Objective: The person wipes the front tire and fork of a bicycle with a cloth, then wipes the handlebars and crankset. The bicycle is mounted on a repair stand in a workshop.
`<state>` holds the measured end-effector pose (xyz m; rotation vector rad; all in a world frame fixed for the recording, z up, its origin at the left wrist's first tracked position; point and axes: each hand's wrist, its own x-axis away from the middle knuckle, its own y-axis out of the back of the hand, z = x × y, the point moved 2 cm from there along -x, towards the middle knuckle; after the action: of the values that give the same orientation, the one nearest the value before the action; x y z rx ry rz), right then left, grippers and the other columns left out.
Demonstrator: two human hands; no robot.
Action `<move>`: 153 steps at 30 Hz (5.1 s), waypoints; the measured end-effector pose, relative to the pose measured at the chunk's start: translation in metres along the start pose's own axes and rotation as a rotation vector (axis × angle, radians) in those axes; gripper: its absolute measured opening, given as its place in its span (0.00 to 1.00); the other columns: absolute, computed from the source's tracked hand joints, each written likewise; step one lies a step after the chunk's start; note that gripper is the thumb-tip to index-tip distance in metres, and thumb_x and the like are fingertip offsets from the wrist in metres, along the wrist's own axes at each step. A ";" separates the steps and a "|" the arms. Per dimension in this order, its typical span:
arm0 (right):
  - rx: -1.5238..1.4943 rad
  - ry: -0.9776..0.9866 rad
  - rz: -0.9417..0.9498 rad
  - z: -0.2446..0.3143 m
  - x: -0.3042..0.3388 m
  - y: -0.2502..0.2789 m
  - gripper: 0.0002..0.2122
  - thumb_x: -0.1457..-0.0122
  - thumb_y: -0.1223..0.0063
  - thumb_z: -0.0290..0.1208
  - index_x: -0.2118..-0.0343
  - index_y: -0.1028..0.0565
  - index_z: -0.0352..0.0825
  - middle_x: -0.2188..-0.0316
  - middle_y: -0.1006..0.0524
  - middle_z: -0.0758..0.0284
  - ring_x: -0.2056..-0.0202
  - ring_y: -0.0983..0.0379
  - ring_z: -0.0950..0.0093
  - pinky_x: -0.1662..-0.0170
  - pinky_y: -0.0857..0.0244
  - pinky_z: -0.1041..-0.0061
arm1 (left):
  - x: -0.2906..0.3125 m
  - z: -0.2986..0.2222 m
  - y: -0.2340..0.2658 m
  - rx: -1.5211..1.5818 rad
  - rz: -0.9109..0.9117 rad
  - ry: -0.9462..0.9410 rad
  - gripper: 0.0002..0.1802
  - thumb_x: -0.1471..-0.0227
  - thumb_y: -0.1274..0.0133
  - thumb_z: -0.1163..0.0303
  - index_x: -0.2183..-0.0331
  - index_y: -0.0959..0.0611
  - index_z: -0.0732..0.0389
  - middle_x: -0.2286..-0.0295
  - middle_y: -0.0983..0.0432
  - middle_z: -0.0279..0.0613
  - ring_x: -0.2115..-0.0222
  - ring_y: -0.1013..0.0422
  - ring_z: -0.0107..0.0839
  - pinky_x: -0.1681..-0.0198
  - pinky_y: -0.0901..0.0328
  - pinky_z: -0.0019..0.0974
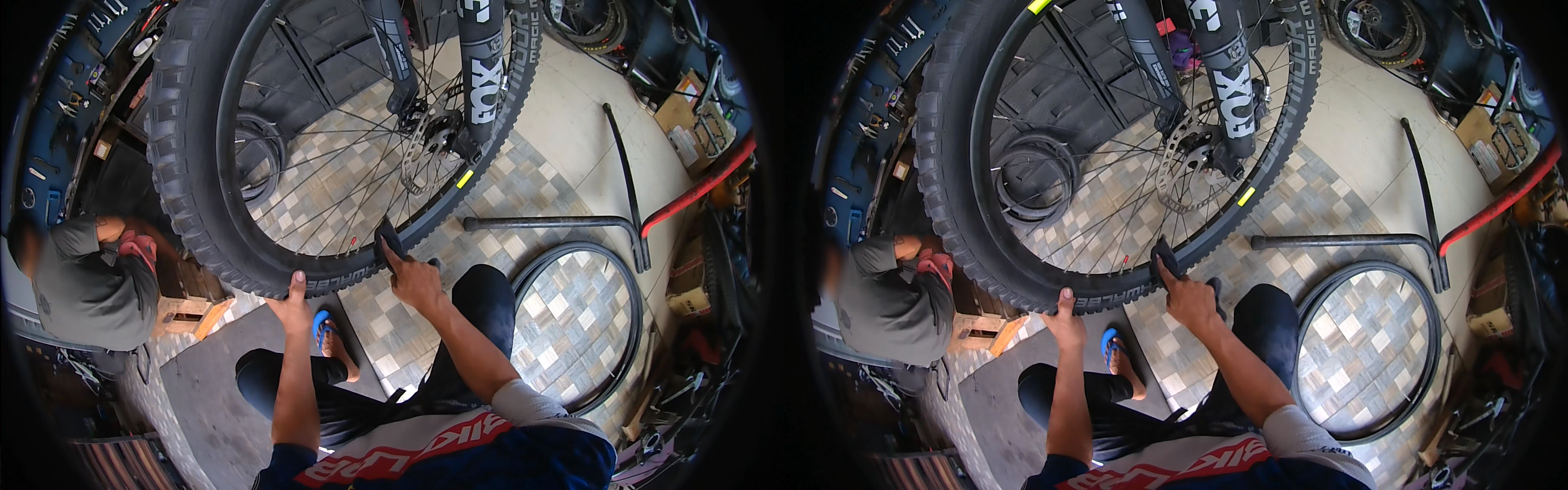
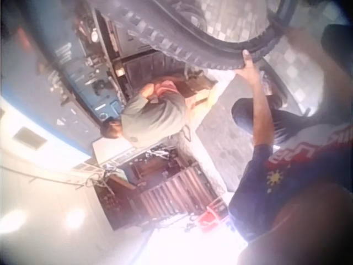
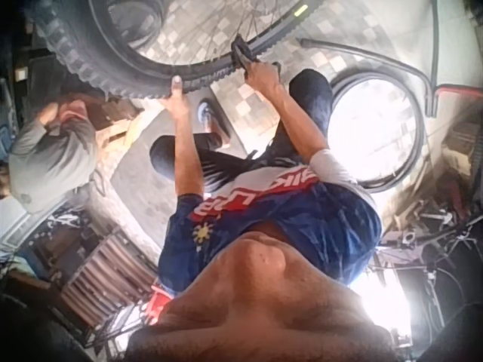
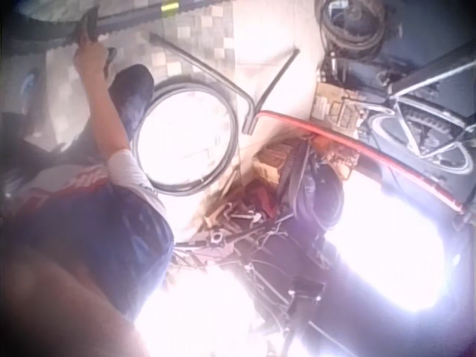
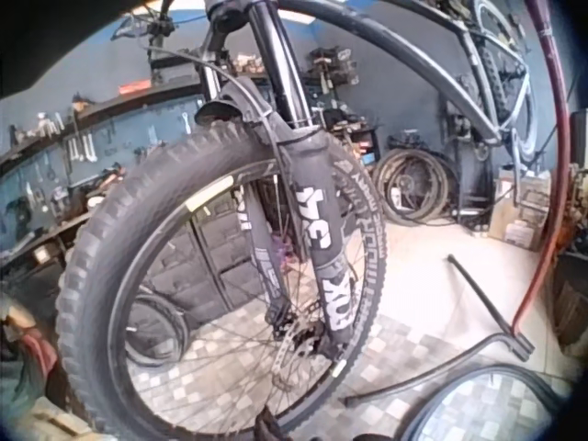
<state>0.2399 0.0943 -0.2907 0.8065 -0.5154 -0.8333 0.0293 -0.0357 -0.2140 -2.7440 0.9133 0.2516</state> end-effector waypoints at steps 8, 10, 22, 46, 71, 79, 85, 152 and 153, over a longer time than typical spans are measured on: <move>0.081 0.029 -0.088 0.001 -0.002 0.007 0.38 0.48 0.50 0.29 0.31 0.41 0.56 0.66 0.19 0.51 0.69 0.20 0.50 0.65 0.25 0.53 | -0.005 0.002 0.001 -0.003 0.010 -0.019 0.33 0.53 0.32 0.71 0.48 0.28 0.67 0.54 0.26 0.42 0.54 0.30 0.32 0.45 0.38 0.37; 0.065 0.021 -0.065 -0.003 0.000 0.010 0.38 0.48 0.50 0.29 0.31 0.42 0.57 0.67 0.19 0.50 0.69 0.20 0.50 0.65 0.25 0.53 | -0.007 0.003 0.002 -0.026 -0.004 0.002 0.33 0.53 0.32 0.71 0.47 0.28 0.67 0.54 0.26 0.42 0.54 0.30 0.32 0.45 0.38 0.37; -0.129 -0.109 -0.068 -0.010 0.000 -0.004 0.42 0.50 0.47 0.33 0.29 0.49 0.57 0.71 0.19 0.50 0.67 0.21 0.47 0.61 0.27 0.49 | 0.001 0.006 -0.004 -0.005 -0.005 0.031 0.29 0.52 0.33 0.70 0.50 0.25 0.68 0.57 0.24 0.41 0.55 0.29 0.32 0.45 0.38 0.37; -0.111 0.022 0.062 0.025 0.005 0.000 0.39 0.48 0.47 0.32 0.31 0.44 0.56 0.72 0.19 0.52 0.69 0.20 0.49 0.63 0.26 0.51 | -0.001 0.009 -0.002 -0.066 0.007 -0.055 0.28 0.51 0.33 0.67 0.50 0.25 0.58 0.59 0.25 0.36 0.60 0.29 0.28 0.57 0.34 0.35; -1.814 -0.304 0.226 0.017 0.025 -0.025 0.21 0.44 0.53 0.18 0.46 0.26 0.28 0.57 0.21 0.66 0.57 0.23 0.75 0.51 0.28 0.76 | 0.007 0.041 0.001 -0.032 -0.036 0.044 0.28 0.51 0.33 0.69 0.51 0.24 0.68 0.55 0.25 0.43 0.54 0.30 0.33 0.45 0.38 0.38; -1.910 -0.101 -0.011 0.032 0.021 -0.012 0.24 0.40 0.56 0.19 0.39 0.29 0.35 0.50 0.23 0.67 0.51 0.24 0.73 0.47 0.28 0.72 | 0.008 0.042 -0.003 -0.044 0.026 -0.039 0.26 0.50 0.36 0.69 0.50 0.26 0.60 0.58 0.24 0.39 0.59 0.27 0.30 0.55 0.32 0.35; -1.483 0.031 0.254 0.049 0.033 -0.007 0.19 0.39 0.50 0.22 0.44 0.25 0.31 0.56 0.19 0.69 0.57 0.24 0.79 0.50 0.32 0.79 | 0.006 0.041 -0.002 -0.035 0.003 -0.042 0.27 0.49 0.36 0.70 0.49 0.27 0.60 0.59 0.24 0.39 0.60 0.27 0.30 0.55 0.32 0.34; -0.849 0.094 0.053 0.088 0.069 -0.009 0.48 0.46 0.51 0.29 0.27 0.69 0.51 0.71 0.23 0.38 0.65 0.24 0.40 0.59 0.33 0.50 | 0.044 0.075 0.035 -0.018 0.007 0.059 0.44 0.44 0.40 0.42 0.40 0.35 0.64 0.46 0.32 0.45 0.46 0.34 0.34 0.43 0.38 0.40; -0.875 0.236 0.038 0.099 0.075 -0.007 0.48 0.46 0.50 0.28 0.27 0.69 0.49 0.72 0.23 0.38 0.66 0.24 0.40 0.60 0.33 0.51 | 0.049 0.084 0.043 -0.069 -0.012 0.061 0.43 0.44 0.41 0.42 0.41 0.34 0.64 0.48 0.30 0.44 0.48 0.33 0.33 0.46 0.37 0.39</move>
<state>0.2128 -0.0112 -0.2296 0.0791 0.0678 -0.8097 0.0349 -0.0732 -0.3134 -2.8343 0.9194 0.2024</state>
